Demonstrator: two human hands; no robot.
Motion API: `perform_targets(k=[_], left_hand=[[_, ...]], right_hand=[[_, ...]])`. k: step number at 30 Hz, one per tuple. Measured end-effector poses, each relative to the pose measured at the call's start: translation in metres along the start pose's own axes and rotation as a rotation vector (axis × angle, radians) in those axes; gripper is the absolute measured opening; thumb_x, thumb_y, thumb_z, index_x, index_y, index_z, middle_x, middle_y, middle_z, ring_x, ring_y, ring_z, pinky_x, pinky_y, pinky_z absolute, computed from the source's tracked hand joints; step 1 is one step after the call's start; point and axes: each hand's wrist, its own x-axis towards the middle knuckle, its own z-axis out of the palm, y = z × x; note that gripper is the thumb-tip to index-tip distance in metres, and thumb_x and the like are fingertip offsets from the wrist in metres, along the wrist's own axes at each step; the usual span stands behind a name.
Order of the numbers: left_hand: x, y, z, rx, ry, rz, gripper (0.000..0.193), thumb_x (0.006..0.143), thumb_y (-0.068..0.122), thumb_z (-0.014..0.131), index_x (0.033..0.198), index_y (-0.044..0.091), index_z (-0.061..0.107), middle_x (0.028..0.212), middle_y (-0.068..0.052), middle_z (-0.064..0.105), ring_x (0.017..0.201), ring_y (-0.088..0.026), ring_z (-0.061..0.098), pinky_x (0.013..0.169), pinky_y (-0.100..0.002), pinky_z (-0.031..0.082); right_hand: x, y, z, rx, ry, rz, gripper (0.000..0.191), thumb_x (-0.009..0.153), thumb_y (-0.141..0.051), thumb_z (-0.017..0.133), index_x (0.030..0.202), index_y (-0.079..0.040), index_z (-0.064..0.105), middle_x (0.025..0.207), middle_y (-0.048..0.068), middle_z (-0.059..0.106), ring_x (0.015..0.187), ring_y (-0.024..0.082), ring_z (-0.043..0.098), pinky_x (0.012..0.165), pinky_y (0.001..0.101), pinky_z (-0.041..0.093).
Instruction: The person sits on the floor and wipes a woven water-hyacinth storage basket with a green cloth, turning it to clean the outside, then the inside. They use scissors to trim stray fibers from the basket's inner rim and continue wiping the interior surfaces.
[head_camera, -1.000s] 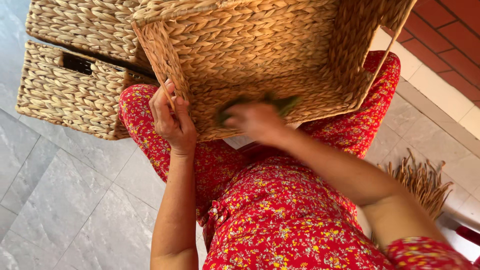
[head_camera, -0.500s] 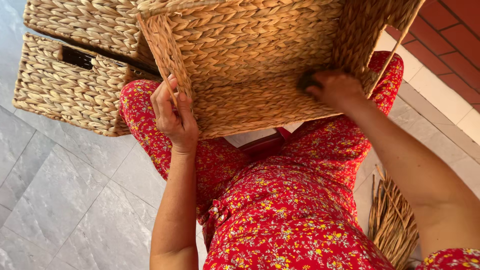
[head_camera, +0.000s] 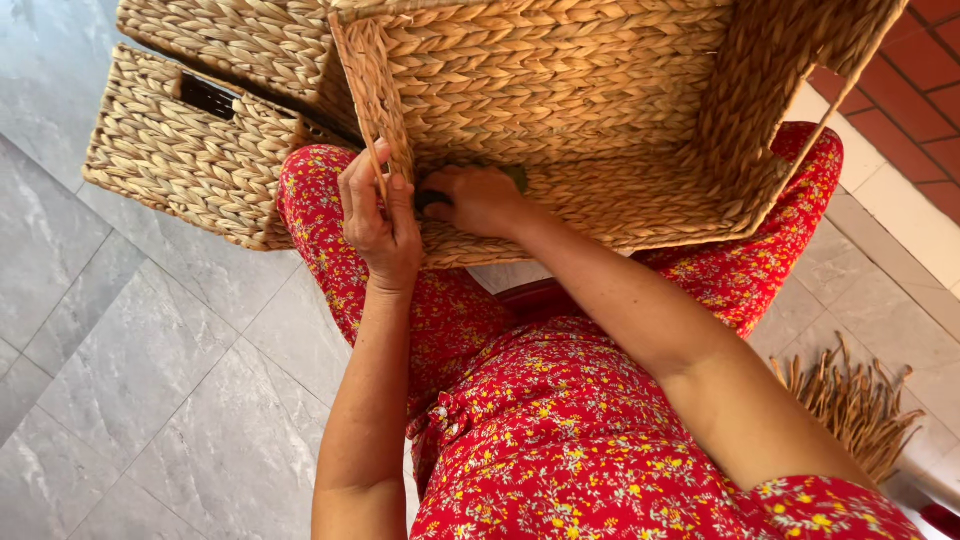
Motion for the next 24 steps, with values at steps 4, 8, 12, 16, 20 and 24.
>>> perform_targets(k=[4,8,12,16,20,24], left_hand=[[0.000,0.000,-0.002,0.003,0.000,-0.014,0.026,0.112,0.004,0.059,0.138,0.004,0.061,0.129,-0.012,0.063,0.102,-0.020,0.067,0.082,-0.031,0.060],[0.002,0.003,-0.002,-0.047,-0.013,-0.088,0.026,0.109,0.003,0.059,0.135,0.002,0.061,0.128,-0.015,0.064,0.093,-0.019,0.067,0.075,-0.030,0.059],[0.003,0.006,-0.001,0.058,0.006,0.070,0.027,0.112,0.004,0.058,0.138,0.003,0.060,0.128,-0.014,0.063,0.105,-0.025,0.066,0.086,-0.034,0.058],[0.003,0.006,0.000,-0.031,0.002,-0.032,0.027,0.108,0.001,0.059,0.135,0.002,0.061,0.128,-0.016,0.063,0.096,-0.022,0.066,0.076,-0.030,0.059],[0.004,0.005,0.000,-0.068,-0.034,-0.136,0.029,0.106,-0.001,0.059,0.134,0.003,0.060,0.128,-0.017,0.062,0.089,-0.021,0.065,0.076,-0.031,0.057],[0.004,0.004,0.001,0.050,-0.010,0.036,0.031,0.105,-0.003,0.058,0.135,0.002,0.057,0.131,-0.017,0.061,0.118,-0.033,0.062,0.099,-0.040,0.054]], right_hand=[[-0.029,0.061,-0.030,-0.112,-0.094,0.244,0.055,0.096,-0.062,0.054,0.135,-0.024,0.064,0.133,0.009,0.066,0.120,0.034,0.063,0.097,0.0487,0.051],[-0.102,0.126,-0.076,-0.246,-0.095,0.548,0.058,0.093,-0.061,0.056,0.141,-0.029,0.060,0.131,0.012,0.066,0.118,0.035,0.064,0.097,0.0504,0.052],[-0.133,0.157,-0.083,-0.349,0.074,0.561,0.057,0.094,-0.058,0.058,0.135,-0.019,0.066,0.131,0.013,0.068,0.114,0.036,0.067,0.092,0.0505,0.055],[-0.121,0.148,-0.059,-0.507,0.127,0.590,0.048,0.095,-0.059,0.058,0.125,-0.023,0.071,0.133,0.009,0.067,0.122,0.034,0.062,0.098,0.0522,0.050],[-0.116,0.123,-0.058,-0.280,0.161,0.347,0.044,0.098,-0.054,0.060,0.128,-0.023,0.069,0.137,0.005,0.066,0.128,0.031,0.061,0.110,0.0543,0.046],[-0.108,0.067,-0.100,-0.399,0.125,0.133,0.047,0.083,-0.044,0.070,0.124,-0.021,0.073,0.140,0.014,0.062,0.129,0.043,0.053,0.101,0.0677,0.040]])
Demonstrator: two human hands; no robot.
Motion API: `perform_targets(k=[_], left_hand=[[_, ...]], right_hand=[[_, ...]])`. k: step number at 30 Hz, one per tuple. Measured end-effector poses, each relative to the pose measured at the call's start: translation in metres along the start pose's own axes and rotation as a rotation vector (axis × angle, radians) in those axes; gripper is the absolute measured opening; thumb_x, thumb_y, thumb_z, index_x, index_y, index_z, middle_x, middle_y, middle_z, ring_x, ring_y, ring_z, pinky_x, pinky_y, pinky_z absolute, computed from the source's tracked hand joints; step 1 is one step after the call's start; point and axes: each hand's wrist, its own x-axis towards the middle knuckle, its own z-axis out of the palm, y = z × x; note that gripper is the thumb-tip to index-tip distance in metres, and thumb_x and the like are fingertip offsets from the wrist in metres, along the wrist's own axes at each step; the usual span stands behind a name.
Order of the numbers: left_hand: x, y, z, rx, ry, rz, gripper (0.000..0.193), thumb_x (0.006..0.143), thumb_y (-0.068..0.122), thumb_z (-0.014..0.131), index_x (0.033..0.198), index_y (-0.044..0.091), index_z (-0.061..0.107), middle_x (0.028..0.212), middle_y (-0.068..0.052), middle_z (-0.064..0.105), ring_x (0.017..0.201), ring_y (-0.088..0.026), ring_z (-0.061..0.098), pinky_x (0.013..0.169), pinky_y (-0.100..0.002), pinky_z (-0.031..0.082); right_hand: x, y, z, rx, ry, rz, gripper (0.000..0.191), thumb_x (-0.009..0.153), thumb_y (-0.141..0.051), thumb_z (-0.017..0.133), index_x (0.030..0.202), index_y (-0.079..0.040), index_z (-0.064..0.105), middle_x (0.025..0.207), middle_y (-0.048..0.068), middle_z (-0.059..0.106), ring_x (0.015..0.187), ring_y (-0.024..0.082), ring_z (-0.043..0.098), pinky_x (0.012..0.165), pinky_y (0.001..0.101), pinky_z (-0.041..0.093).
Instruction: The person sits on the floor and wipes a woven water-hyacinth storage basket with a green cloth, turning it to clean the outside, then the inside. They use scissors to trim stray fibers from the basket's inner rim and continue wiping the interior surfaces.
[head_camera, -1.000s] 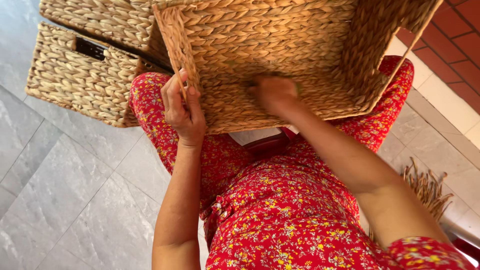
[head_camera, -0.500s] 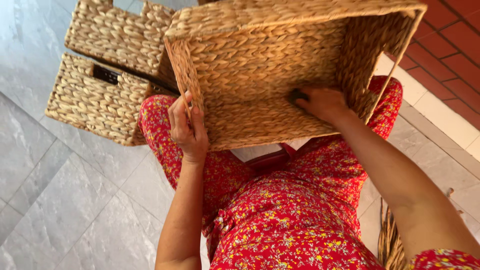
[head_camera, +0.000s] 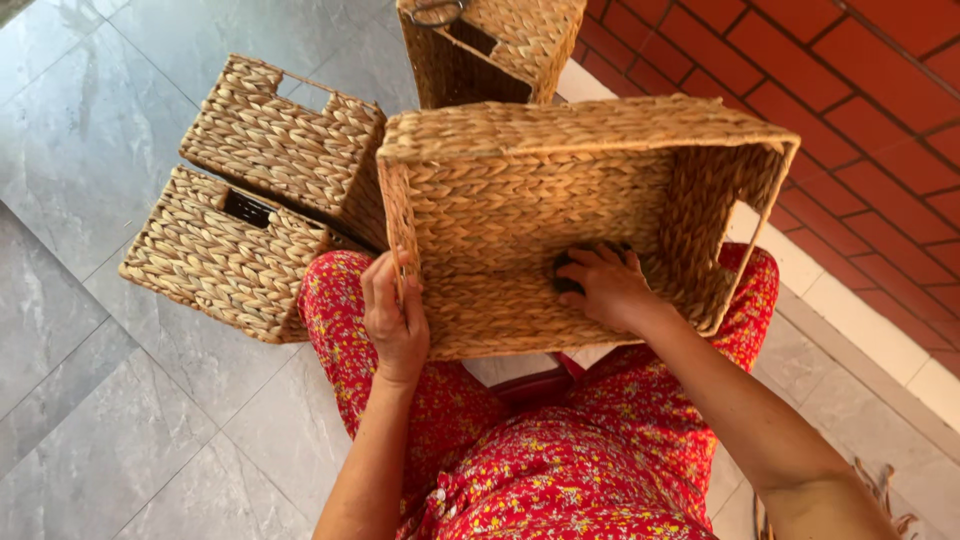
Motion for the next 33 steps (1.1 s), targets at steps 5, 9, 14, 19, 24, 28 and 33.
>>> perform_targets(k=[5,9,14,19,24,28,33], left_hand=[[-0.002,-0.002,0.001,-0.065,-0.013,-0.118,0.030,0.102,-0.004,0.057,0.132,0.003,0.060,0.128,-0.018,0.062,0.113,-0.032,0.064,0.092,-0.037,0.057],[-0.002,-0.003,0.001,-0.059,-0.010,-0.101,0.031,0.098,-0.003,0.059,0.129,0.002,0.061,0.125,-0.018,0.063,0.115,-0.034,0.065,0.096,-0.040,0.056],[0.000,-0.003,0.001,-0.142,0.003,-0.139,0.027,0.098,-0.004,0.061,0.124,0.002,0.065,0.124,-0.017,0.065,0.114,-0.032,0.068,0.098,-0.039,0.057],[0.004,0.003,-0.001,-0.179,0.012,-0.133,0.028,0.095,-0.006,0.063,0.122,0.001,0.066,0.124,-0.015,0.067,0.112,-0.030,0.069,0.096,-0.037,0.057],[0.006,0.008,-0.006,-0.229,-0.006,-0.130,0.034,0.089,-0.009,0.066,0.122,0.002,0.067,0.115,-0.010,0.071,0.102,-0.029,0.068,0.089,-0.038,0.056],[0.004,0.002,-0.004,-0.251,-0.017,-0.154,0.036,0.087,-0.010,0.068,0.121,0.003,0.068,0.110,-0.009,0.073,0.094,-0.028,0.067,0.084,-0.038,0.053],[0.003,0.000,-0.001,-0.280,-0.006,-0.120,0.037,0.088,-0.010,0.069,0.122,0.004,0.067,0.109,-0.008,0.074,0.091,-0.027,0.068,0.084,-0.038,0.053]], right_hand=[[0.018,-0.037,-0.121,0.554,-0.121,-0.232,0.044,0.093,-0.041,0.067,0.127,-0.014,0.071,0.127,0.007,0.075,0.113,0.023,0.073,0.098,0.0362,0.054],[0.097,-0.033,-0.198,0.468,0.156,-0.221,0.036,0.099,-0.036,0.066,0.126,-0.013,0.075,0.114,0.004,0.079,0.103,0.013,0.076,0.091,0.0290,0.057],[0.292,-0.021,-0.199,0.403,0.187,-0.302,0.026,0.104,-0.026,0.067,0.123,-0.009,0.072,0.109,0.008,0.076,0.098,0.020,0.072,0.084,0.0342,0.056],[0.392,0.002,-0.142,-0.228,-0.056,-0.009,0.036,0.096,-0.028,0.070,0.128,-0.012,0.069,0.122,0.017,0.068,0.115,0.039,0.064,0.096,0.0513,0.050],[0.437,0.005,-0.102,-0.314,-0.113,0.072,0.058,0.096,-0.022,0.066,0.149,-0.010,0.046,0.155,0.014,0.048,0.136,0.039,0.053,0.105,0.0550,0.048],[0.448,-0.002,-0.076,-0.200,-0.107,0.180,0.095,0.090,-0.043,0.074,0.158,-0.013,0.014,0.161,0.015,0.022,0.135,0.043,0.044,0.103,0.0588,0.042],[0.433,0.006,-0.060,-0.272,-0.046,0.175,0.101,0.082,-0.039,0.085,0.159,-0.012,0.023,0.150,0.018,0.037,0.130,0.043,0.052,0.102,0.0548,0.048]])
